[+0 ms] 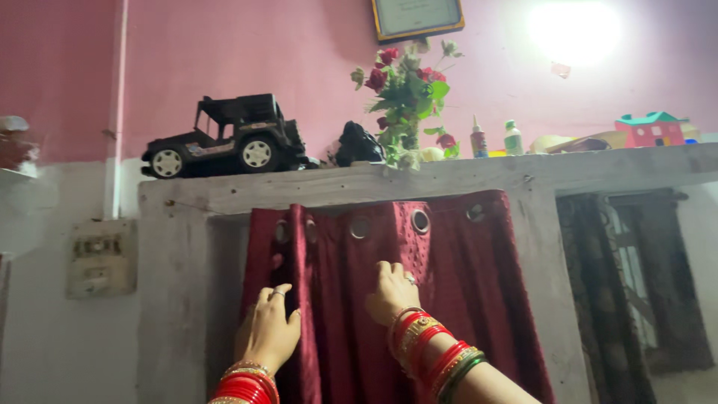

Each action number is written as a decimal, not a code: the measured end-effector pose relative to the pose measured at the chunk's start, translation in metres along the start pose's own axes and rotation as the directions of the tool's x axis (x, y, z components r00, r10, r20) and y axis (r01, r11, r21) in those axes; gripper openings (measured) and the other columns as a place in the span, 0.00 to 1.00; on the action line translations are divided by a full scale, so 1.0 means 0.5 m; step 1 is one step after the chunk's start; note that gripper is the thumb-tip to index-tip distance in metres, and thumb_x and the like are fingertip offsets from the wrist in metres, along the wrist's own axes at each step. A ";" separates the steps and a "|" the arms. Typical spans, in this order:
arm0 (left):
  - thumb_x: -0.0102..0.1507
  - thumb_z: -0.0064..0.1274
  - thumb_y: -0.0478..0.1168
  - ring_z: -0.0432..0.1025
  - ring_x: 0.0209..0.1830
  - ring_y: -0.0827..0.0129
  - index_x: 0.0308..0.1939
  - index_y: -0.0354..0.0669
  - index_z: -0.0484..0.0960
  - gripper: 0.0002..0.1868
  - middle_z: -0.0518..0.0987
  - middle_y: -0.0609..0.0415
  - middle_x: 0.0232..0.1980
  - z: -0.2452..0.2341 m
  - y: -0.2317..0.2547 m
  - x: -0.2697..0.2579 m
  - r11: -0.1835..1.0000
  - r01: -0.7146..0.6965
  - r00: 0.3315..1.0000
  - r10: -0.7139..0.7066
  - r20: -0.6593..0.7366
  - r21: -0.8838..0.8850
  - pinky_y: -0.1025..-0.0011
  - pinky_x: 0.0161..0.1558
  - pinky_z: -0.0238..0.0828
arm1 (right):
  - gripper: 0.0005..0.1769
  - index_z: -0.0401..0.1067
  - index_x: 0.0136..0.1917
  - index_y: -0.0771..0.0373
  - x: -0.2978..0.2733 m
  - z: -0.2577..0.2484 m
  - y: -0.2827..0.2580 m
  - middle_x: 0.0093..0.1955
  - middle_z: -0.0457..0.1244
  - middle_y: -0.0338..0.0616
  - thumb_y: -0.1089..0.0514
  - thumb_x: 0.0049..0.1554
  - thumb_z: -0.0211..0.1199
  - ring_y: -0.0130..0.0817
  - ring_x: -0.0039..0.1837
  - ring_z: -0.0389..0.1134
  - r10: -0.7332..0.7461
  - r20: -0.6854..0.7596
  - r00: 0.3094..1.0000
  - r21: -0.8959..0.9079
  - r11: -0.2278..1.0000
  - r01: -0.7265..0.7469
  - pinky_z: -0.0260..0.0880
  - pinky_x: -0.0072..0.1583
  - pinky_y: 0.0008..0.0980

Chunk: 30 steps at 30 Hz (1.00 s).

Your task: The person closes a dark wooden door, then moves to a built-in shelf and adjusts a maroon curtain by pulling it aside and repositioning it to cover the opening. The person smooths the curtain fabric and aligns it along the shelf edge.

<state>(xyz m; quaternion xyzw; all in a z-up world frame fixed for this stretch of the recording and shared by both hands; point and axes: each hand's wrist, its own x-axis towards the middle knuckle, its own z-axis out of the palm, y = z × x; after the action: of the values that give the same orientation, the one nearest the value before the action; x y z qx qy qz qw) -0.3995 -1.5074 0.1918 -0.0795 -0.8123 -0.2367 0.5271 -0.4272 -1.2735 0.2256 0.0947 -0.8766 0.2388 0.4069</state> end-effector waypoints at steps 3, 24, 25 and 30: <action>0.60 0.59 0.43 0.70 0.62 0.56 0.62 0.52 0.74 0.26 0.73 0.54 0.62 -0.015 0.077 -0.019 0.994 0.055 0.991 -0.065 0.113 0.097 0.57 0.59 0.72 | 0.44 0.55 0.78 0.41 -0.018 -0.022 0.034 0.79 0.46 0.55 0.52 0.52 0.69 0.57 0.79 0.49 0.126 0.073 0.989 -0.055 0.991 -0.123 0.57 0.74 0.52; 0.52 0.67 0.45 0.73 0.55 0.46 0.67 0.44 0.70 0.40 0.77 0.39 0.60 0.083 0.172 -0.029 0.999 -0.030 0.994 0.034 0.105 -0.037 0.55 0.52 0.73 | 0.36 0.65 0.71 0.69 0.013 0.065 0.050 0.68 0.66 0.55 0.59 0.50 0.66 0.41 0.70 0.68 -0.217 0.201 0.955 0.866 0.495 -0.070 0.68 0.67 0.34; 0.55 0.64 0.44 0.75 0.55 0.46 0.68 0.45 0.66 0.39 0.78 0.40 0.58 0.076 0.189 -0.032 0.997 0.067 0.987 -0.061 0.151 -0.036 0.54 0.52 0.74 | 0.33 0.67 0.69 0.69 0.011 0.062 0.036 0.68 0.67 0.57 0.59 0.51 0.64 0.41 0.68 0.69 -0.278 0.204 0.939 0.884 0.465 -0.054 0.69 0.66 0.33; 0.63 0.51 0.38 0.79 0.49 0.43 0.75 0.55 0.57 0.36 0.84 0.40 0.50 0.067 0.232 -0.017 0.951 0.296 0.933 -0.308 0.187 0.090 0.51 0.50 0.77 | 0.20 0.75 0.60 0.63 -0.005 -0.013 0.037 0.60 0.71 0.50 0.60 0.53 0.62 0.39 0.64 0.73 -0.295 0.158 0.942 0.738 0.669 0.086 0.70 0.65 0.31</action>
<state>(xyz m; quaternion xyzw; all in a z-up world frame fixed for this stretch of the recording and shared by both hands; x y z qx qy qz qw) -0.3795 -1.3893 0.2080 0.0389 -0.8701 -0.2813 0.4028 -0.4282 -1.2542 0.2210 0.3697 -0.7426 0.5048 0.2387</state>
